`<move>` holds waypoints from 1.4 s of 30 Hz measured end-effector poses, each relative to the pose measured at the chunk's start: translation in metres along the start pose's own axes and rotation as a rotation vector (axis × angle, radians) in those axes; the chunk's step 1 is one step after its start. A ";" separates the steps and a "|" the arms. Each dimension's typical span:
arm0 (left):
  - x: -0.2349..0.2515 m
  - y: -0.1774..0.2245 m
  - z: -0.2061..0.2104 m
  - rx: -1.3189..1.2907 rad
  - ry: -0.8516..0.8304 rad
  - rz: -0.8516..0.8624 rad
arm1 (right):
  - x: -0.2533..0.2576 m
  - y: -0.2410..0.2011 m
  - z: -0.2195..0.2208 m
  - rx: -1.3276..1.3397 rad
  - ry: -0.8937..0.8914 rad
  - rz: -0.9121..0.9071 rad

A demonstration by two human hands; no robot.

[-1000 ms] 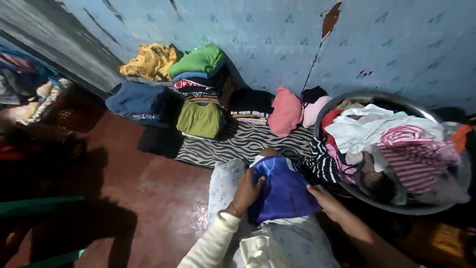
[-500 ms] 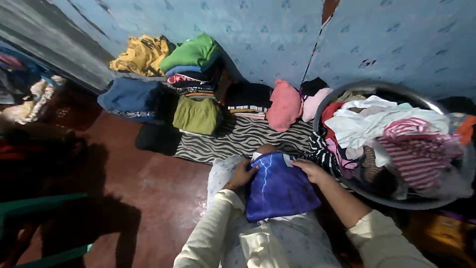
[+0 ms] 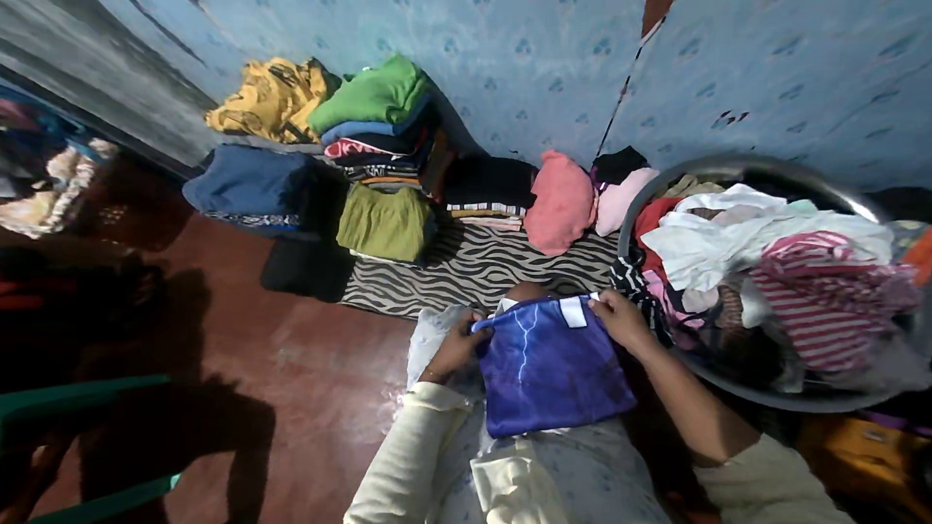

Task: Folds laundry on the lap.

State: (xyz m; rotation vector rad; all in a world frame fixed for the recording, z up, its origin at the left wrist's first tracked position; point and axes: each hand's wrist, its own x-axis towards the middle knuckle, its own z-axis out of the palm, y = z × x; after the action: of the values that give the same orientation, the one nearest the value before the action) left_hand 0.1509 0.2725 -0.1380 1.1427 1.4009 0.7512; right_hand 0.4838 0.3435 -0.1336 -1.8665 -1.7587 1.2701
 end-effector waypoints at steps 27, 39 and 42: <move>-0.132 0.003 0.071 -0.117 0.227 -0.310 | -0.129 0.069 0.011 0.724 -0.347 0.289; 0.008 0.085 0.073 0.727 -0.030 0.112 | -0.132 0.032 0.009 0.795 -0.192 0.317; 0.082 0.064 0.099 1.036 -0.248 0.046 | -0.137 0.029 0.014 0.682 -0.165 0.271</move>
State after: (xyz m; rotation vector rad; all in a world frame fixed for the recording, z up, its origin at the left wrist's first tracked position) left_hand 0.2685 0.3536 -0.1253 1.9689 1.5677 -0.1697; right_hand 0.5097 0.2080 -0.1076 -1.6428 -0.9469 1.8691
